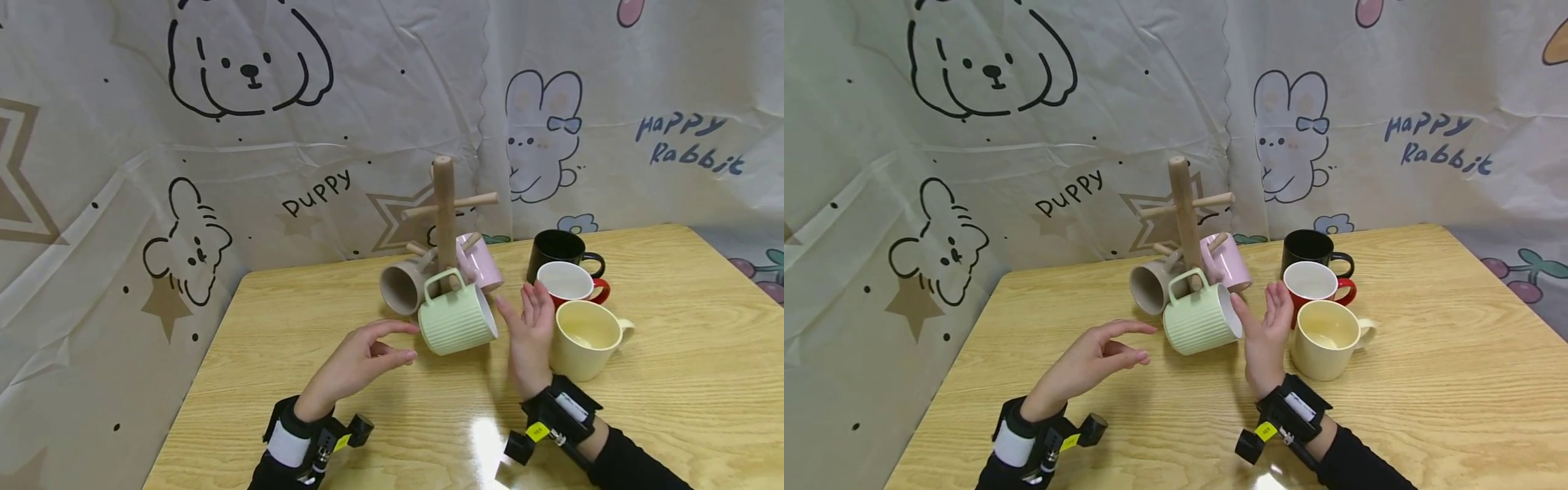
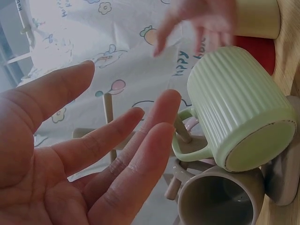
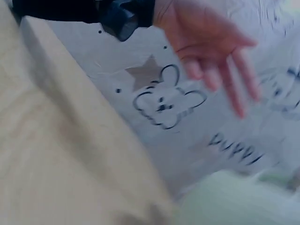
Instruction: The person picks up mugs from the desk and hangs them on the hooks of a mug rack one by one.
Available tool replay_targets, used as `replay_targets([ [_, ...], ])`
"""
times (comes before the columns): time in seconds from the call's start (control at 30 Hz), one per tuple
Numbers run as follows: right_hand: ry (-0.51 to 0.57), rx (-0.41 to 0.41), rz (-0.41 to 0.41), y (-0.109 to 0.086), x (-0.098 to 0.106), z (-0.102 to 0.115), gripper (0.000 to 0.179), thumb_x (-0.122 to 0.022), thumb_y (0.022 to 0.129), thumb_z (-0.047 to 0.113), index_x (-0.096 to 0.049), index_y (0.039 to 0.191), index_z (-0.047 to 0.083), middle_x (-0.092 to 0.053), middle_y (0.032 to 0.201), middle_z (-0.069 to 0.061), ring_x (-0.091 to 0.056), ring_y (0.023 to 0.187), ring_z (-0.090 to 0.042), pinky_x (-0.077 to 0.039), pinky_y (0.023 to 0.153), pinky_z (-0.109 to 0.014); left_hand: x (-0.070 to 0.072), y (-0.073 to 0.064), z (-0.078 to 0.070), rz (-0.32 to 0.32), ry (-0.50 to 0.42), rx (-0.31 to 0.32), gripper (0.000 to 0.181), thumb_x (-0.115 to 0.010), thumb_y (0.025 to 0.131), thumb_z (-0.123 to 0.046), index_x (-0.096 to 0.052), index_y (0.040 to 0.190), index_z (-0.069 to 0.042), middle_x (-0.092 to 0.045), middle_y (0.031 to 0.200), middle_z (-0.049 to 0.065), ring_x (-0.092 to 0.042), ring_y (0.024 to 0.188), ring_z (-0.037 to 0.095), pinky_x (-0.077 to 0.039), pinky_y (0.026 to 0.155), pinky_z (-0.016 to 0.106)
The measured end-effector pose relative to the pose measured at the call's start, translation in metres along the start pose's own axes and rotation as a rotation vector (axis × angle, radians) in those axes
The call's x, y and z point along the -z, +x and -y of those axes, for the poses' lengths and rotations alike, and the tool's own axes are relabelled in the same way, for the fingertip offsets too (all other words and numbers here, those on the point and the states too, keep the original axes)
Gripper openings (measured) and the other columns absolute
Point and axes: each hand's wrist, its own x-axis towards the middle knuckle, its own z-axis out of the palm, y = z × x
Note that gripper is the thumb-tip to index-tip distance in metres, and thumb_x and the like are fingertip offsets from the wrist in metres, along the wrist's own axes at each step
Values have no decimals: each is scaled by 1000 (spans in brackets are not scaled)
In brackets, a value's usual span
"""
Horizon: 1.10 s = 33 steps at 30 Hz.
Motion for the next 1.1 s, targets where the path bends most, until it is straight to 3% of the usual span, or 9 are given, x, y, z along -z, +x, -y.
replay_targets([
  [0.13, -368, 145, 302, 0, 15, 37, 61, -66, 78, 21, -39, 130, 6, -50, 126, -12, -43, 117, -13, -28, 105, -43, 0, 1, 1, -2, 5, 3, 42, -59, 83, -29, -54, 121, -10, -52, 126, 13, -61, 85, 10, -50, 80, 37],
  [0.23, -717, 481, 560, 6, 42, 64, 47, -72, 71, 19, -57, 114, 9, -65, 106, -8, -54, 99, -9, -40, 93, -31, 0, 2, 2, -1, 5, 4, 42, -59, 83, -29, -54, 121, -10, -52, 126, 13, -61, 85, 10, -50, 80, 37],
  [0.3, -862, 709, 612, 15, 67, 78, 47, -77, 63, 14, -62, 107, 12, -66, 101, 4, -55, 93, -4, -42, 86, -20, 0, 2, 2, 1, -2, 2, 42, -59, 83, -29, -54, 121, -10, -52, 126, 13, -61, 85, 10, -50, 80, 37],
  [0.37, -908, 782, 591, 26, 97, 87, 53, -79, 59, 8, -62, 108, 12, -63, 104, 11, -53, 95, -2, -38, 83, -11, 1, 2, 2, -1, -9, 1, 42, -59, 83, -29, -54, 121, -11, -52, 126, 14, -61, 86, 10, -50, 81, 37],
  [0.43, -924, 712, 576, 41, 129, 89, 58, -77, 60, 5, -58, 116, 10, -57, 112, 18, -49, 101, 2, -35, 84, -7, 1, 1, 1, -6, -13, 5, 42, -59, 83, -30, -54, 121, -11, -52, 125, 14, -61, 86, 10, -49, 81, 38],
  [0.57, -890, 433, 560, 66, 189, 69, 59, -68, 71, 1, -48, 127, 4, -47, 120, 27, -43, 107, 7, -34, 83, -4, 2, 1, 1, -15, -3, 19, 42, -59, 83, -32, -55, 121, -12, -54, 123, 12, -61, 85, 10, -49, 82, 39],
  [0.7, -885, 292, 614, 74, 226, 42, 55, -60, 80, 4, -40, 131, 1, -43, 119, 32, -45, 104, 11, -43, 76, -9, 1, 2, 2, -2, 8, 8, 41, -59, 83, -31, -55, 120, -13, -54, 123, 12, -61, 85, 9, -49, 81, 39],
  [0.87, -864, 294, 613, 79, 235, 22, 47, -54, 85, 7, -42, 130, -2, -46, 116, 32, -49, 100, 8, -46, 73, -12, 1, 3, 4, 11, 8, 3, 41, -59, 83, -29, -55, 120, -12, -53, 124, 13, -62, 84, 11, -50, 79, 37],
  [1.1, -942, 313, 514, 83, 220, 18, 26, -56, 85, 16, -60, 103, -3, -58, 90, 27, -54, 81, 2, -44, 66, -10, 1, 2, 3, 13, 4, 10, 40, -59, 84, -28, -55, 120, -11, -56, 117, 13, -63, 79, 17, -51, 75, 34],
])
